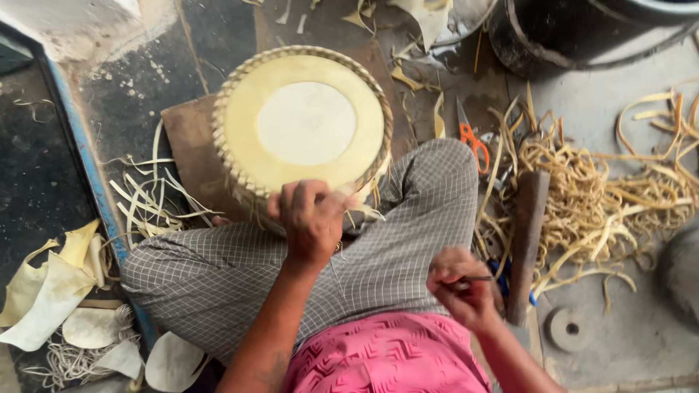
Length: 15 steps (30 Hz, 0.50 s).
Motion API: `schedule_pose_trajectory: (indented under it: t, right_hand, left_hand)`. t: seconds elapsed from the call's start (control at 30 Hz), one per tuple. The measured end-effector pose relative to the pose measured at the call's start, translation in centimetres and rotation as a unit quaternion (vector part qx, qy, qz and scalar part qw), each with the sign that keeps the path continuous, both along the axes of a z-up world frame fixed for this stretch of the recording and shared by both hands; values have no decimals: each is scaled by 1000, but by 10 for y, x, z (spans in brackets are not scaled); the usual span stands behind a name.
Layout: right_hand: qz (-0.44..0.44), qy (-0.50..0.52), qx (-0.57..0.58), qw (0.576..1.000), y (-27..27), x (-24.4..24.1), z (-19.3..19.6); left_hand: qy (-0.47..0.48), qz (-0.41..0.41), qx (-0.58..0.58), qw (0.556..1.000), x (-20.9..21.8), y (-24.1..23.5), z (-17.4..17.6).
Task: The person threads leather straps through the rim of a drum head and uses an awl to tighten them. They trim the leather straps with a knife and use wooden pegs to adjust the tension of the drum head.
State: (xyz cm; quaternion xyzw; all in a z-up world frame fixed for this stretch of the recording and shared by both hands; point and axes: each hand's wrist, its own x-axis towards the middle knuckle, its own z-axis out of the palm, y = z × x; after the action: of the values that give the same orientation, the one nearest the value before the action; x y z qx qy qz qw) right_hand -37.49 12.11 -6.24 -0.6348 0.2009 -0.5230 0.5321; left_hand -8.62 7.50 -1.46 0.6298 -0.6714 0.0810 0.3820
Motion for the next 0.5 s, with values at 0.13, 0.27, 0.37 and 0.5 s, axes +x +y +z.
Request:
schedule_pose_trajectory:
  t: [0.13, 0.27, 0.37, 0.5]
  right_hand:
    - [137, 281, -117, 943, -32, 2, 33]
    - [210, 382, -196, 878, -44, 49, 53]
    - [60, 363, -61, 928, -49, 81, 65]
    - [-72, 372, -56, 924, -73, 127, 66]
  left_hand:
    - [8, -11, -10, 1000, 12, 20, -3]
    - [59, -79, -13, 995, 29, 36, 5]
    - [126, -88, -1, 988, 34, 38, 13]
    - [66, -73, 103, 990, 30, 32, 26]
